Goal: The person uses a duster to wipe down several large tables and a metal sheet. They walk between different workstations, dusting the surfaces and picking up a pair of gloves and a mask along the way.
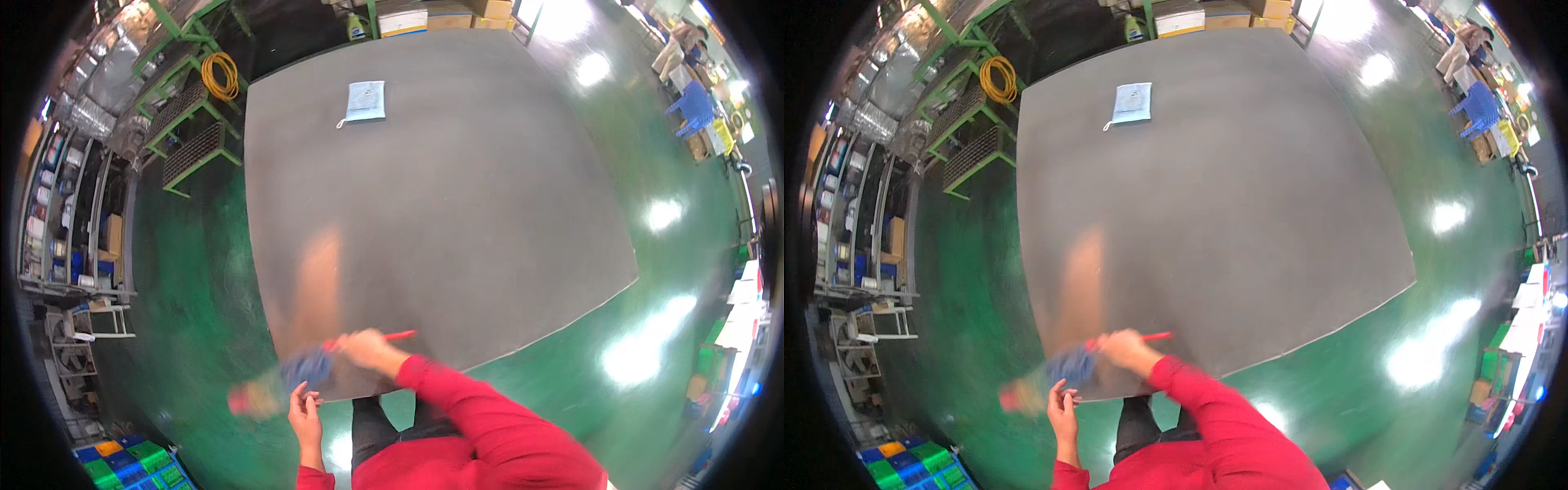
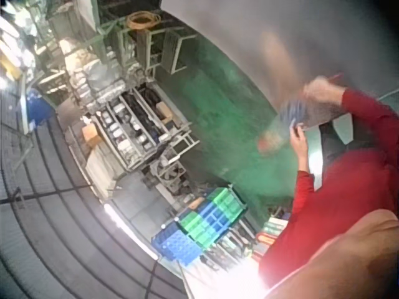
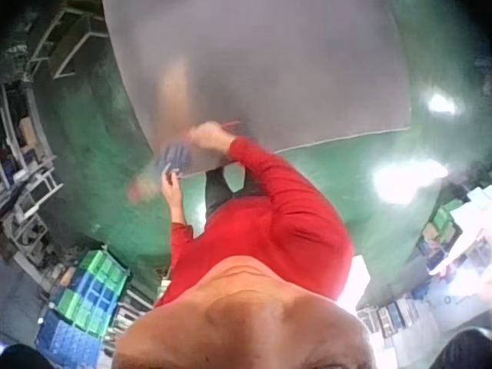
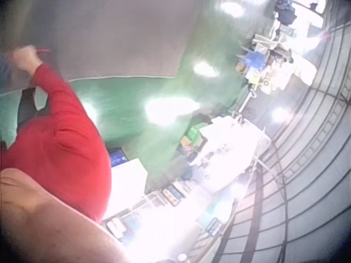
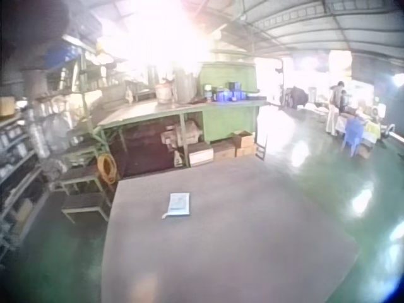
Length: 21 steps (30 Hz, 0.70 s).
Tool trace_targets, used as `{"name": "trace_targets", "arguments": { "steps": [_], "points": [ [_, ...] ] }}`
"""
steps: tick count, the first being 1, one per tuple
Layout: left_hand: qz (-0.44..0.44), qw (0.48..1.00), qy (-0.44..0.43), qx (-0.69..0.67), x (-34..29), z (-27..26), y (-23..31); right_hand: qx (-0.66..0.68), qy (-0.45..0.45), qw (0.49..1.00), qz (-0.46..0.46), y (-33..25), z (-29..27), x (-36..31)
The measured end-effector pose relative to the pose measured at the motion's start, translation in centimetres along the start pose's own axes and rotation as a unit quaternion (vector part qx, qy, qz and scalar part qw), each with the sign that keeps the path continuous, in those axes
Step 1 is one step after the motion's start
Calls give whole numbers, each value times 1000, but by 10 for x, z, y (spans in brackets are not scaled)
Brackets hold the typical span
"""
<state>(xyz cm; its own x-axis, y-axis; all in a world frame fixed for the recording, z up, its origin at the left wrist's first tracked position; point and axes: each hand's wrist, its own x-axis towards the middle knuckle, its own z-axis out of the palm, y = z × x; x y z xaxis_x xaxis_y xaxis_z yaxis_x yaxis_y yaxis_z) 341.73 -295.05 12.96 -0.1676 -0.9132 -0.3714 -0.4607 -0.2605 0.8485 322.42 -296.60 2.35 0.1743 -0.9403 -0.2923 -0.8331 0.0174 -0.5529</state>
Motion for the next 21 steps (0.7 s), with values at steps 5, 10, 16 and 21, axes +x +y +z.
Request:
{"name": "trace_targets", "arguments": {
  "steps": [5,10,16,21],
  "points": [
    [58,983,-47,166,20,-42,-39,-1,201,842,501,154,-40,-112],
    [7,988,-24,150,37,-125,-140,-63,153,675,719,218,89,-289],
    [-50,952,-103,283,50,-279,-255,-304,100,731,603,119,109,-132],
    [-194,972,-13,135,109,-381,-266,137,133,883,429,-165,80,112]
  ]
}}
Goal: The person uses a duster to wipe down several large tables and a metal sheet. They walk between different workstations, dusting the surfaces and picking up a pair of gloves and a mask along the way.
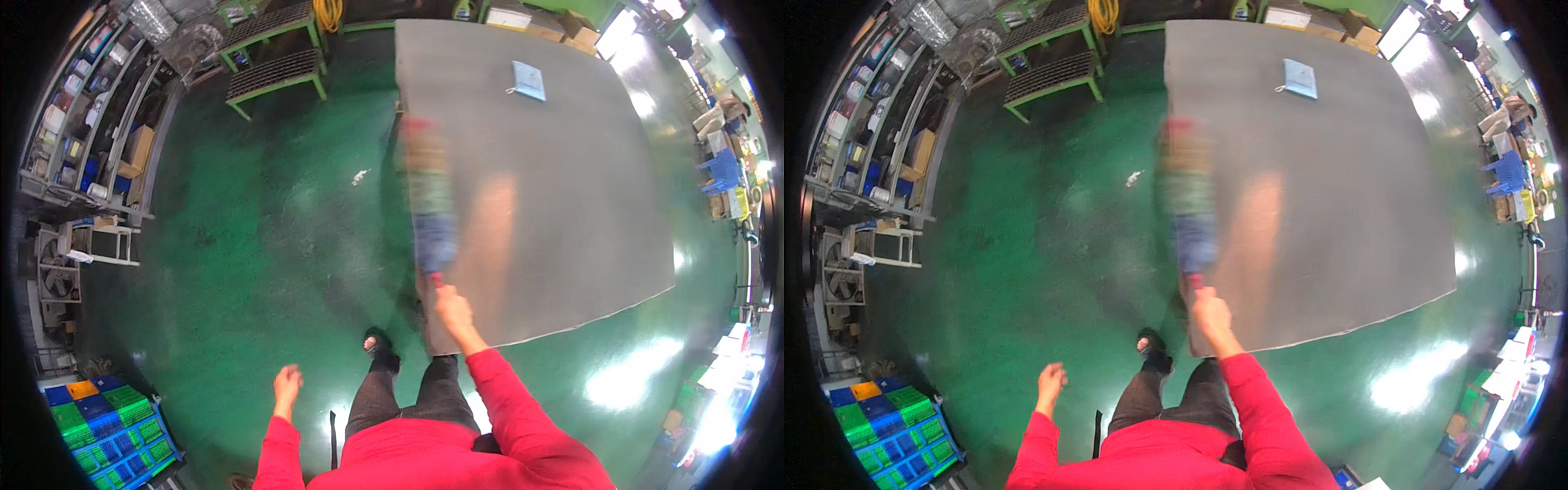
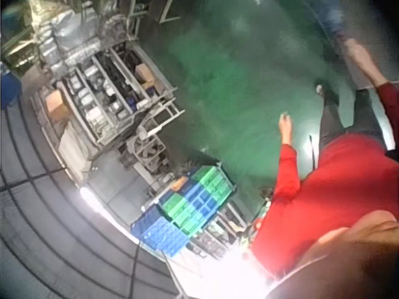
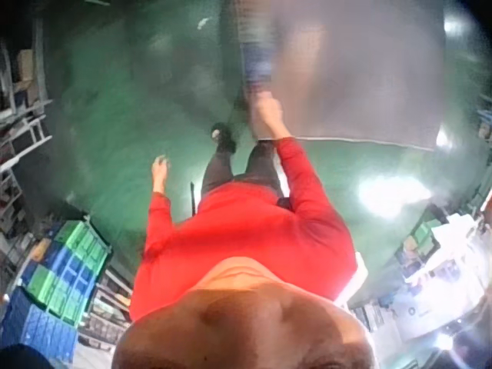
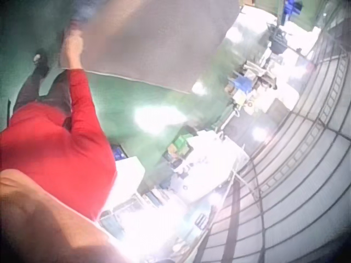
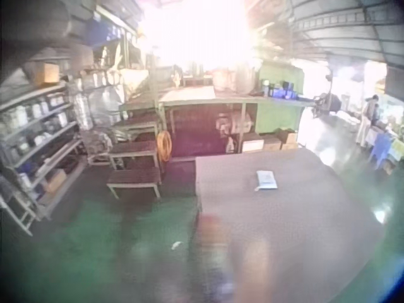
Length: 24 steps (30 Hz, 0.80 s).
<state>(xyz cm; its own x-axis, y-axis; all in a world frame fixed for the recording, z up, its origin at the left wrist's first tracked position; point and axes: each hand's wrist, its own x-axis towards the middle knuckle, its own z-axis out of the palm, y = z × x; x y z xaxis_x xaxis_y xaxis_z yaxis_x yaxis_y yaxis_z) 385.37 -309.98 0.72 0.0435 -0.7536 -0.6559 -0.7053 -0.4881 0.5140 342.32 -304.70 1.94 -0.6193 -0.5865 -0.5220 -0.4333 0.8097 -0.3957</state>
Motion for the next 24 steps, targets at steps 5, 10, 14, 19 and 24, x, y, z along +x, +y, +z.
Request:
{"name": "trace_targets", "arguments": {
  "steps": [5,10,14,19,24],
  "points": [
    [-46,952,-34,-301,61,7,148,-51,-107,958,-262,-111,56,-28],
    [63,926,-168,-333,130,45,237,35,15,975,-219,-113,3,6],
    [99,929,-306,-183,143,75,342,35,204,978,-40,-40,-58,92],
    [195,917,-330,107,207,147,394,109,462,869,142,64,-78,139],
    [288,831,-417,229,226,209,513,280,519,751,297,9,-89,100]
  ]
}}
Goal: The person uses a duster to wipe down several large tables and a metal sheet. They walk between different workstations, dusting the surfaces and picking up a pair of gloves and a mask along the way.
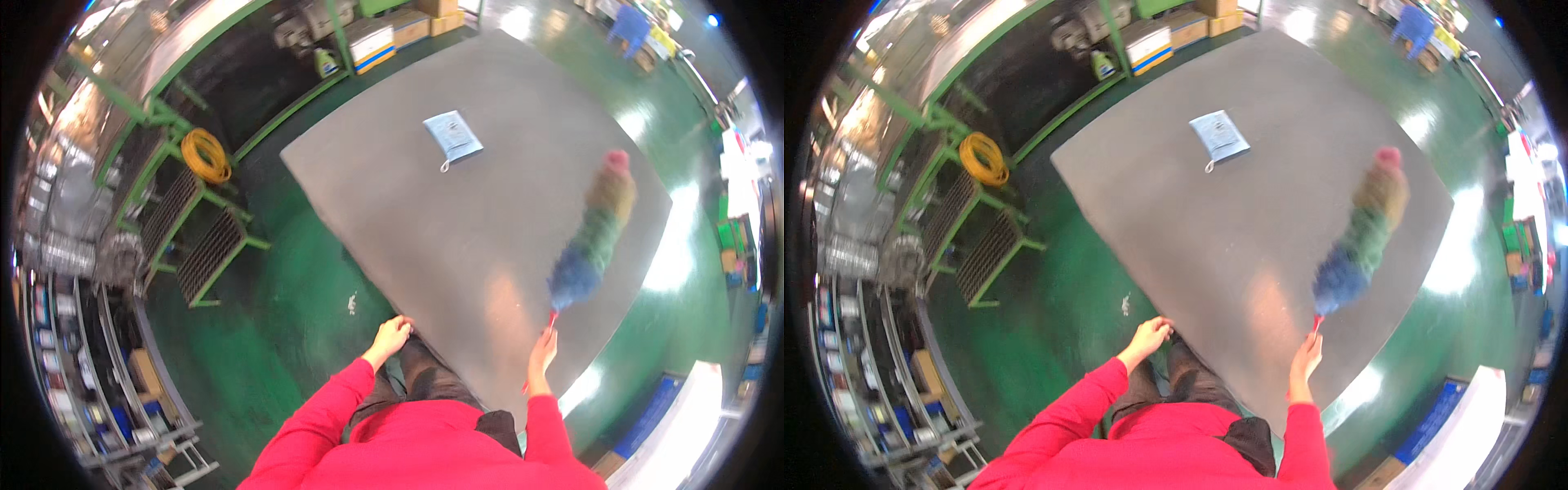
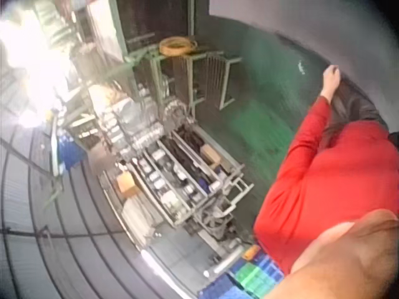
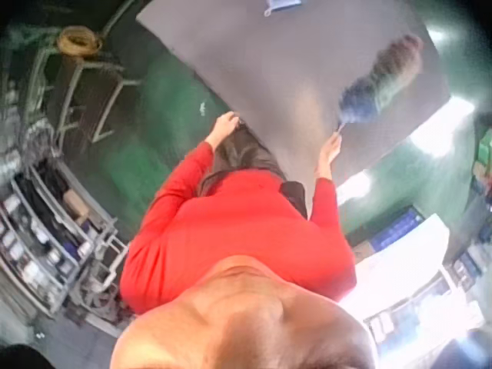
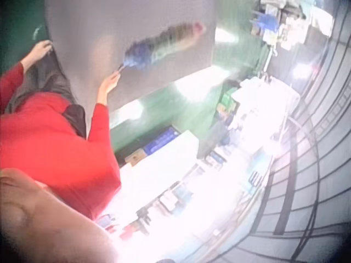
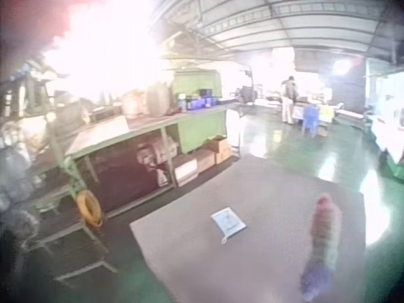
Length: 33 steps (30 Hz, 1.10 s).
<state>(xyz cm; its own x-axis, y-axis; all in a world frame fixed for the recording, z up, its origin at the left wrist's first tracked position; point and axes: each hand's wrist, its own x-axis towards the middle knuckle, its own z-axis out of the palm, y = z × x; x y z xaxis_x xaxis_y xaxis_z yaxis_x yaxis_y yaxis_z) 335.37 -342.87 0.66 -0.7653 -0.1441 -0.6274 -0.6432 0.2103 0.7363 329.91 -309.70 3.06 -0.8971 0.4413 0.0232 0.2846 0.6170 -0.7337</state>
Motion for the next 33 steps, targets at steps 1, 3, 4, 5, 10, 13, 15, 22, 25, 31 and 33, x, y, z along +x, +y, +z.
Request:
{"name": "trace_targets", "arguments": {
  "steps": [1,3,4,5,10,13,15,22,25,31,33],
  "points": [
    [52,998,-4,36,23,-11,27,72,0,995,65,13,-7,-17],
    [127,988,3,90,75,-31,77,147,20,979,140,15,-12,-49],
    [150,983,10,107,108,-35,97,204,28,955,216,1,-14,-67],
    [153,982,29,105,147,-39,110,262,37,922,283,-11,-12,-76],
    [27,995,88,36,308,-46,190,228,210,867,391,-26,25,-94],
    [-4,998,57,-32,352,-28,237,177,208,853,445,-13,49,-117],
    [-46,983,68,-162,377,-13,256,132,188,865,447,-22,77,-131],
    [-150,846,-246,-449,390,-85,374,-40,-63,993,86,-191,248,-155],
    [-6,870,-296,-394,380,-155,407,-108,-519,848,-14,-280,291,-147],
    [100,860,-280,-414,334,-251,423,-66,-520,769,-366,-363,374,-67],
    [116,861,-263,-420,325,-280,401,-141,-493,808,-289,-357,347,0]
  ]
}}
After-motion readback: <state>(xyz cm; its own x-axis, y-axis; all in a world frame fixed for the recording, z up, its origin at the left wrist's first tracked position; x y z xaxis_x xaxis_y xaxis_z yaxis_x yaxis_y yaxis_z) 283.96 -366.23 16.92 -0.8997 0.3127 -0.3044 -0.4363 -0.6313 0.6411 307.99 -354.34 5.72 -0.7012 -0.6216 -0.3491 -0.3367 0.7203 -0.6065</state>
